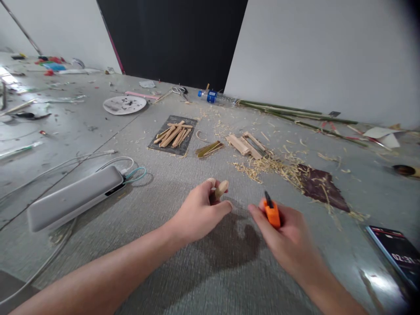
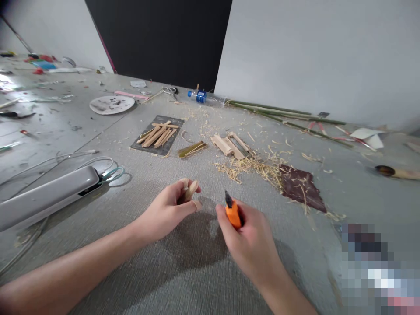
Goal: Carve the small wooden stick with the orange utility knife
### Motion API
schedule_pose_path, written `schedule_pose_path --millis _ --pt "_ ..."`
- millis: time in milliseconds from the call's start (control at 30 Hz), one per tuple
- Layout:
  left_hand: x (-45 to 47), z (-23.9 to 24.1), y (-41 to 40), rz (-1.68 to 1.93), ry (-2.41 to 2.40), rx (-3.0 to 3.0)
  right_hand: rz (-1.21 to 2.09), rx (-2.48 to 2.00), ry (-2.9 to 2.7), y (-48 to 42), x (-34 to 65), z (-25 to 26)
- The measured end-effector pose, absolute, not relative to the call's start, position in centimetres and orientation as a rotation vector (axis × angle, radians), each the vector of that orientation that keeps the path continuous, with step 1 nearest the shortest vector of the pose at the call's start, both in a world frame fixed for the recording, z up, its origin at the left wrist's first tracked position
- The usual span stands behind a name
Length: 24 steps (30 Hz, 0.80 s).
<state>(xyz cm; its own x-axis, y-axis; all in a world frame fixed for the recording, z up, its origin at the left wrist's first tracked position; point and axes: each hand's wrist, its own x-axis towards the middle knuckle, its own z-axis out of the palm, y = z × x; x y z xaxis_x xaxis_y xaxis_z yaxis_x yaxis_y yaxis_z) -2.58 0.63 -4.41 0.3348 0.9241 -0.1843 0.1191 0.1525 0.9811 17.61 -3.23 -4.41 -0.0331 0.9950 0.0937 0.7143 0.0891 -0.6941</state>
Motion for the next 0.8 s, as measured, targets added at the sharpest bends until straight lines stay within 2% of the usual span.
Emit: schedule_pose_path --millis 233,567,800 --pt "-2.9 -3.6 0.5 0.694 1.007 1.276 0.413 -1.761 -2.182 -1.2 17.2 -1.8" --pt "-3.1 -3.4 0.7 0.657 1.003 1.140 0.636 -1.503 -2.167 -0.7 17.7 -1.3" --pt "-3.1 -3.0 0.4 0.669 1.005 1.071 0.533 -1.448 -2.226 -0.4 18.5 -2.8"
